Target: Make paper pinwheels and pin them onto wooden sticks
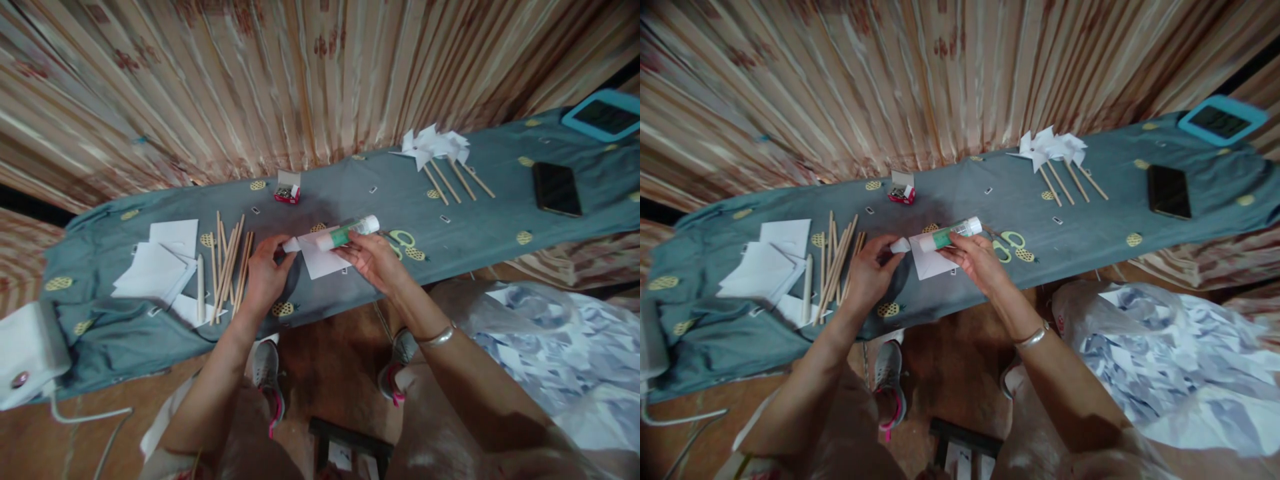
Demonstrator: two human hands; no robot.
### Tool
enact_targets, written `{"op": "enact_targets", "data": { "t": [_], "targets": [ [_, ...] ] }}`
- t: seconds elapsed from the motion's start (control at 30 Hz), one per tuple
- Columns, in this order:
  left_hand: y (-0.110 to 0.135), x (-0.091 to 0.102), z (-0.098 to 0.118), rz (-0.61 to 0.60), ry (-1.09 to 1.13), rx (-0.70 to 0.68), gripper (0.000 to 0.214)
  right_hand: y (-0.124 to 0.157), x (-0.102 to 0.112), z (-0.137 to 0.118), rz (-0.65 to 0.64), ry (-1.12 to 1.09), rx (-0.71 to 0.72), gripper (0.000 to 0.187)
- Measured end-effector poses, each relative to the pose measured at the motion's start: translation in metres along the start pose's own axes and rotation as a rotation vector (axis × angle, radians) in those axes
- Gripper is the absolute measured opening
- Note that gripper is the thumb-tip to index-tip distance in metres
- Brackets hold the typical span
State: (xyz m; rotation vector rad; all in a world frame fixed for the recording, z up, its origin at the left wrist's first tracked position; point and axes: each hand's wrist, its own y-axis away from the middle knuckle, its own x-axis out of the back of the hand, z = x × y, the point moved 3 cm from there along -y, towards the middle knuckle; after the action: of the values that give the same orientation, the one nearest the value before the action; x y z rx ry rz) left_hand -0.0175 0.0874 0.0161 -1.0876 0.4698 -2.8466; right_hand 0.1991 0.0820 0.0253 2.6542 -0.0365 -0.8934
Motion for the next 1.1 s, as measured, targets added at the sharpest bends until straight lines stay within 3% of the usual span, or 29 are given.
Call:
{"op": "enact_targets", "data": {
  "t": [0.33, 0.7, 1.1],
  "targets": [
    [0.004, -0.011, 0.008, 0.016, 0.354, 0.079, 0.031, 0.002, 0.000, -0.001, 0.025, -0.007, 0.006, 0.030],
    [0.006, -0.016, 0.017, -0.054, 0.355, 0.034, 0.032, 0.005, -0.006, -0.002, -0.030, 0.062, 0.049, 0.030],
    [0.007, -0.013, 0.022, -0.054, 0.335, 0.011, 0.034, 0.007, -0.008, 0.001, -0.033, 0.078, 0.062, 0.032]
  ]
}}
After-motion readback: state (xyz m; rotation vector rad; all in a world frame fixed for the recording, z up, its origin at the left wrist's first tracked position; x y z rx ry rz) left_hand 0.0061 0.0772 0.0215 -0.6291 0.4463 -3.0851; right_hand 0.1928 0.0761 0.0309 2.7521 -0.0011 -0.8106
